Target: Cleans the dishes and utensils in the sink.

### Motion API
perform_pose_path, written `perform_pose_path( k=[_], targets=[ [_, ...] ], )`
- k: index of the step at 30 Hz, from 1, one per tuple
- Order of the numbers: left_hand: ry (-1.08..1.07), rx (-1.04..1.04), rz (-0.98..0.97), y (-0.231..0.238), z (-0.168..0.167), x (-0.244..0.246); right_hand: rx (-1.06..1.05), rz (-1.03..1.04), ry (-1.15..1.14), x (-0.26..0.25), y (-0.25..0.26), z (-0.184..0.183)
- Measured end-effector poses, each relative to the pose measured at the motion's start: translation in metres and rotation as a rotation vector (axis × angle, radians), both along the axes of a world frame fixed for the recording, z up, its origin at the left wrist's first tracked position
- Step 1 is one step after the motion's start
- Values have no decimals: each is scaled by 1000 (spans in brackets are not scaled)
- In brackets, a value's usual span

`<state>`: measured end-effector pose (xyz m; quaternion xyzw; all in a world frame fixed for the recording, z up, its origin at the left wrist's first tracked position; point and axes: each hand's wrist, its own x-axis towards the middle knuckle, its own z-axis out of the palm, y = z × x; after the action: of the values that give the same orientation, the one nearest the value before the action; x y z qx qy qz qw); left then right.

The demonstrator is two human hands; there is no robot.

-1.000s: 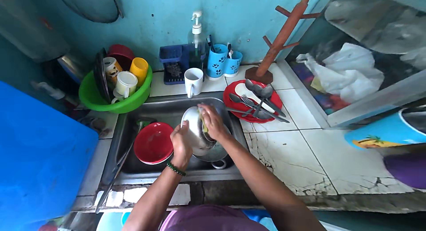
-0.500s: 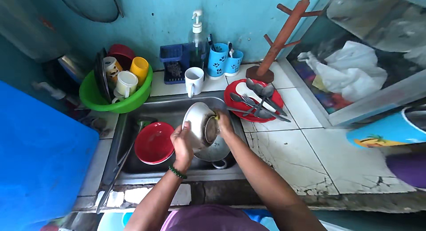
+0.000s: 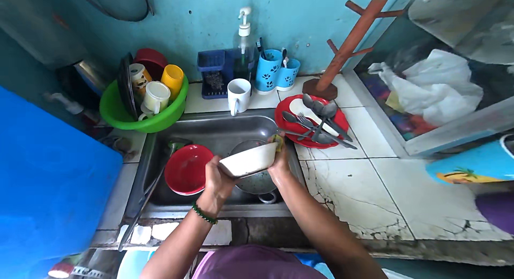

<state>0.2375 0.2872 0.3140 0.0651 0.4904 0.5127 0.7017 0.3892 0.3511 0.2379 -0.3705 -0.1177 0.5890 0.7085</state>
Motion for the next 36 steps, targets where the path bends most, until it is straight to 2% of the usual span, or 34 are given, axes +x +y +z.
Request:
perform_pose_path(
  k=[2,3,5,7,9,11,12,14,16,18,20,22,25,27,29,31,33,36],
  targets=[
    [9,-59,-61,0,2,-9,75,54,-120,6,6,-15],
    [59,-61,-74,0,3,-11,111,105,-299,12,8,-26],
    [216,21,-31,2,1,-14,105,259,-833,28,12,-41],
    [393,200,-10,4,-7,-17,53,527,-1309,35,13,-44],
    [549,330,-22,11,-15,-20,-22,903,-1644,31,8,-39],
    [668,429,-28,18,-23,-20,-113,1255,-1848,22,5,-34],
    [721,477,-30,20,-29,-21,-116,1359,-1888,19,5,-33],
    [812,559,-37,23,-41,-25,-36,1431,-1884,23,9,-31],
    [884,595,-39,24,-47,-27,5,1349,-1767,28,13,-6],
    [901,590,-50,22,-49,-25,63,1127,-1654,26,11,25],
    [851,579,-41,22,-49,-19,184,879,-1629,18,6,34],
    [784,574,-20,23,-48,-11,220,770,-1680,6,-1,32],
    [711,549,-52,20,-44,-4,129,674,-1755,-8,-6,12],
    [655,515,-91,16,-45,3,163,443,-1698,-17,-3,0],
    [622,505,-107,14,-46,11,349,225,-1543,-30,-1,-5],
    [636,520,-121,18,-44,13,627,160,-1409,-41,-6,-6],
    [683,524,-155,22,-38,8,862,119,-1391,-43,-10,-8],
    [751,535,-246,19,-33,4,1070,31,-1455,-35,-3,-6]
  ],
)
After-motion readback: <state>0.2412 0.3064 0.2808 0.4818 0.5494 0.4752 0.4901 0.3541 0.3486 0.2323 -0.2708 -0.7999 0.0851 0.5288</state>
